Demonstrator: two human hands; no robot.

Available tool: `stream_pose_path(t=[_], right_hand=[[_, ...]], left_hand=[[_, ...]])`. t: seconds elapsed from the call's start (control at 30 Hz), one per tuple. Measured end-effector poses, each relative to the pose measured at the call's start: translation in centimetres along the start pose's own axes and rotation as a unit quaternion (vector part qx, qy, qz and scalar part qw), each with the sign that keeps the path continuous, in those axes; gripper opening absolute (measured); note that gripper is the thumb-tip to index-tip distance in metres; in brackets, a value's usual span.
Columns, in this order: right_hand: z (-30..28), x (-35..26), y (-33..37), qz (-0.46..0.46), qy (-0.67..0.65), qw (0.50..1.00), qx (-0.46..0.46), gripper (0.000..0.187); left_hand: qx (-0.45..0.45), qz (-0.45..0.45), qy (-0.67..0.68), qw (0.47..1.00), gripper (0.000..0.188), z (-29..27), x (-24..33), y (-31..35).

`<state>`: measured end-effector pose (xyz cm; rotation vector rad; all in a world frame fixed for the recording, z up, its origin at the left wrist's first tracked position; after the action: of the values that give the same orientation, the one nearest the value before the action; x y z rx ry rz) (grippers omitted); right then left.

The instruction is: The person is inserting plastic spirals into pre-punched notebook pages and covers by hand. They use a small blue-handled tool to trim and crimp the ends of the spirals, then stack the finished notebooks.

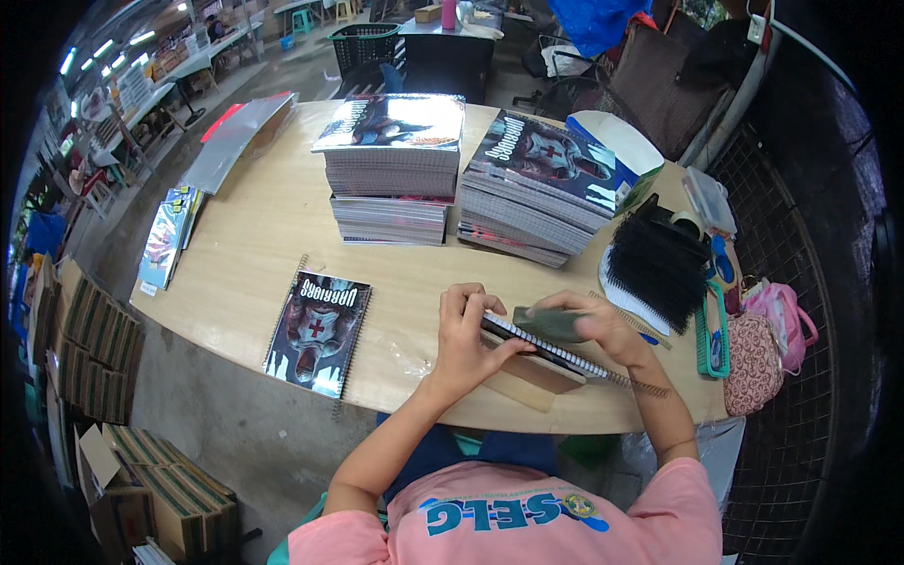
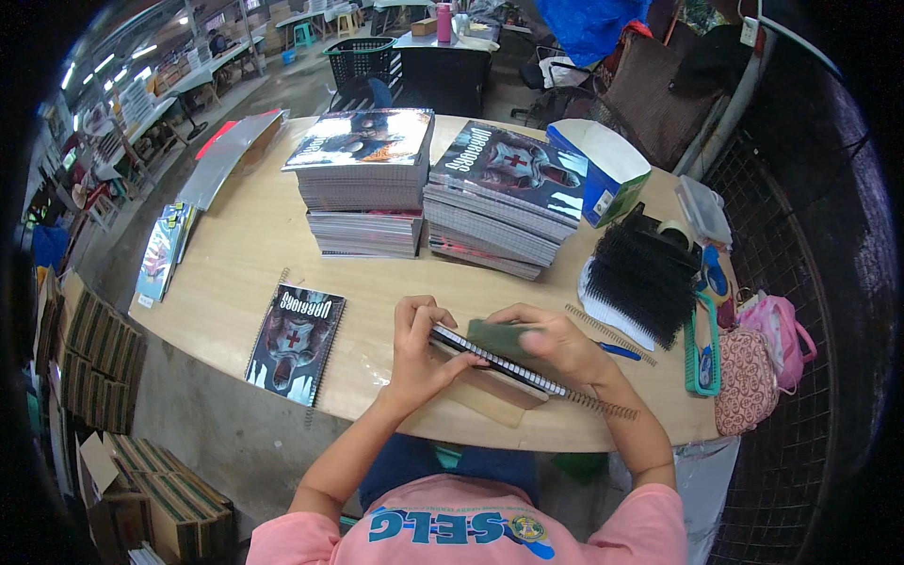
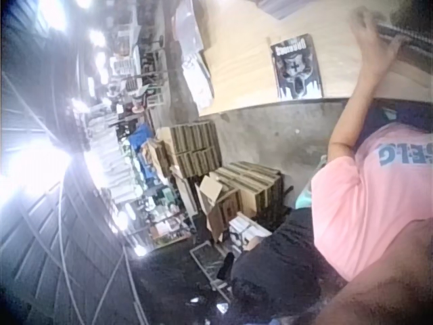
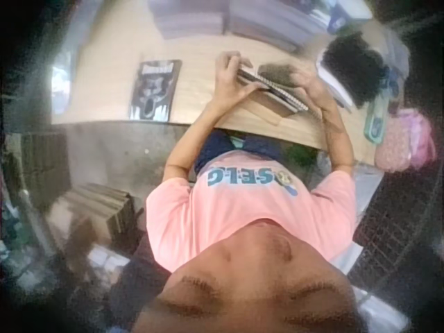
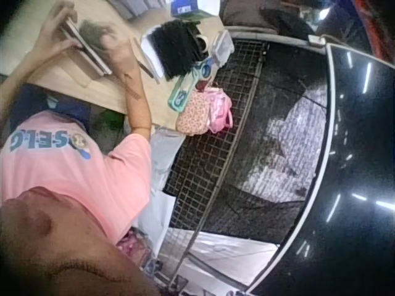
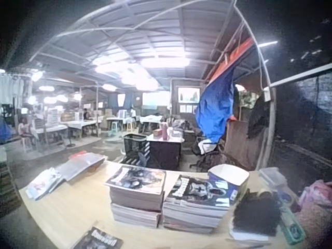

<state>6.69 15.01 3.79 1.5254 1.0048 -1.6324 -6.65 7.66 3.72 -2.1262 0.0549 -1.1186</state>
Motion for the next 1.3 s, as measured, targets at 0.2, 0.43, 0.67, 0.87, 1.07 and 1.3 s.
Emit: stream_pose_path(t=[0.2, 0.43, 0.67, 0.87, 1.07, 1.3], right_hand=[[-1.3, 0.5, -0.9, -0.017, 0.191, 0.981, 0.015, 0.044], [-1.8, 1.3, -1.3, -0.017, 0.159, 0.987, 0.025, 0.048], [-0.3, -0.4, -1.8, -0.030, 0.102, 0.994, 0.021, 0.039], [-0.5, 0.8, -3.0, 0.010, 0.169, 0.986, 0.007, 0.042], [-1.8, 5.0, -3.2, -0.073, 0.501, 0.862, -0.017, 0.048], [-11.8, 7.7, 14.3, 0.133, 0.646, 0.680, 0.322, 0.054]], left_hand=[[-0.011, -0.212, 0.379, 0.901, 0.031, -0.9, -8.1, 0.9], [-0.010, -0.210, 0.402, 0.891, 0.021, 0.2, -8.8, 1.6], [-0.037, -0.231, 0.412, 0.880, 0.028, 1.7, -7.8, 1.8], [-0.033, -0.227, 0.413, 0.881, 0.040, 1.2, -7.9, 1.4], [-0.079, -0.232, 0.445, 0.861, 0.039, 2.4, -7.4, 1.1], [-0.129, -0.225, 0.466, 0.846, 0.025, 2.8, -7.5, 1.7]])
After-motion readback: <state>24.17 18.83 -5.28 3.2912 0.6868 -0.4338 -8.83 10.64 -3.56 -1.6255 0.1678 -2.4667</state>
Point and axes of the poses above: each hand's wrist, its own y-axis away from the middle knuckle, its own z-axis out of the palm, x = y × z, the point moved 10 cm from there along -y, towards the middle knuckle, and after that the axes turned 3 degrees about -z, right-handed, at the moved point
